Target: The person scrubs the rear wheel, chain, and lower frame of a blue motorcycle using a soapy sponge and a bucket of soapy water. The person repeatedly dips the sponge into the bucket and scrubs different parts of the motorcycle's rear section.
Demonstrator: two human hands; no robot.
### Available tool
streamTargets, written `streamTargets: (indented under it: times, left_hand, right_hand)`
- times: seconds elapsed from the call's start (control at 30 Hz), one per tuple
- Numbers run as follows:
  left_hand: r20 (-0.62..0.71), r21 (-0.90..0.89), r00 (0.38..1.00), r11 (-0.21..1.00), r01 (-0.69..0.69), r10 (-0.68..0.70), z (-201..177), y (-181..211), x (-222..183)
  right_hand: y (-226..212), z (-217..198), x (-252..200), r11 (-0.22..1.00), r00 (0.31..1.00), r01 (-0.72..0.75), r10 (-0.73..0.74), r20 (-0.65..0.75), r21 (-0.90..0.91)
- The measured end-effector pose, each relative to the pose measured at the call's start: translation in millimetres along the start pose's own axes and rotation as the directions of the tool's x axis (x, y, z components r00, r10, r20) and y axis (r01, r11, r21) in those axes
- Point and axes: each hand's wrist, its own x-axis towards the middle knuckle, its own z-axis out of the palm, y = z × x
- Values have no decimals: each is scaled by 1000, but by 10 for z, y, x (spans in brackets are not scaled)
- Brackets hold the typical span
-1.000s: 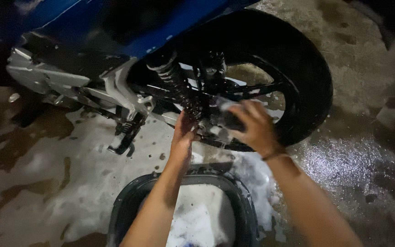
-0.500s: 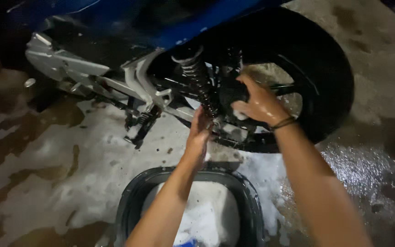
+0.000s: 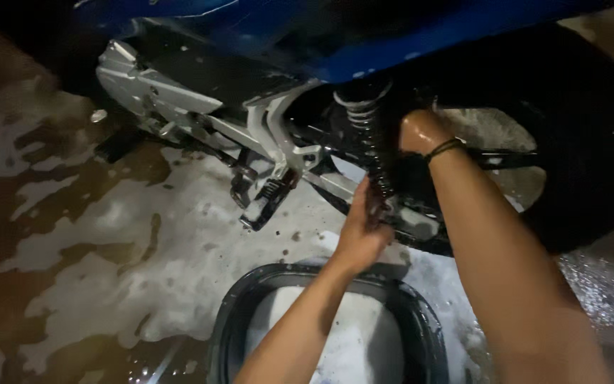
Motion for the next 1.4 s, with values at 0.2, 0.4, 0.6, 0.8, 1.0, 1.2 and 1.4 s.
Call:
streamTargets:
  times: [0.2,0.4,0.6,0.8,1.0,1.2,1.4]
  left_hand:
    - [47,146,999,989,-10,3,-44,283,-35]
    - [27,299,996,951,76,-88,-147,219,-18]
    - [-1,203,997,977,70,-71,-365,-190,85]
    - [13,-260,872,841,475,-489,-390,82,38]
    - [-138,-244,986,968,56,-92,-597,931,-74]
    - [-149,-129,915,925,358,-375,-1022,766,-416]
    - [-273,192,951,977,-91,142,-868,275,-340]
  right_hand:
    - [156,168,145,962,976,214,-206,-64,170]
    - [13,-186,-626,948,947,-316,312,72,48]
    - [-674,-659,-1735,992,913,-89,115,-392,85]
    - [-1385,-824,-2116,979,881,-10,105,-461,204]
    - [-1955,-780,-1717,894,856,315,-123,-503,319]
    - [-1728,-850,-1519,911,890,378,-308,-335,165]
    - [-1727,-793,-1243,627,461,582,-779,-426,-517]
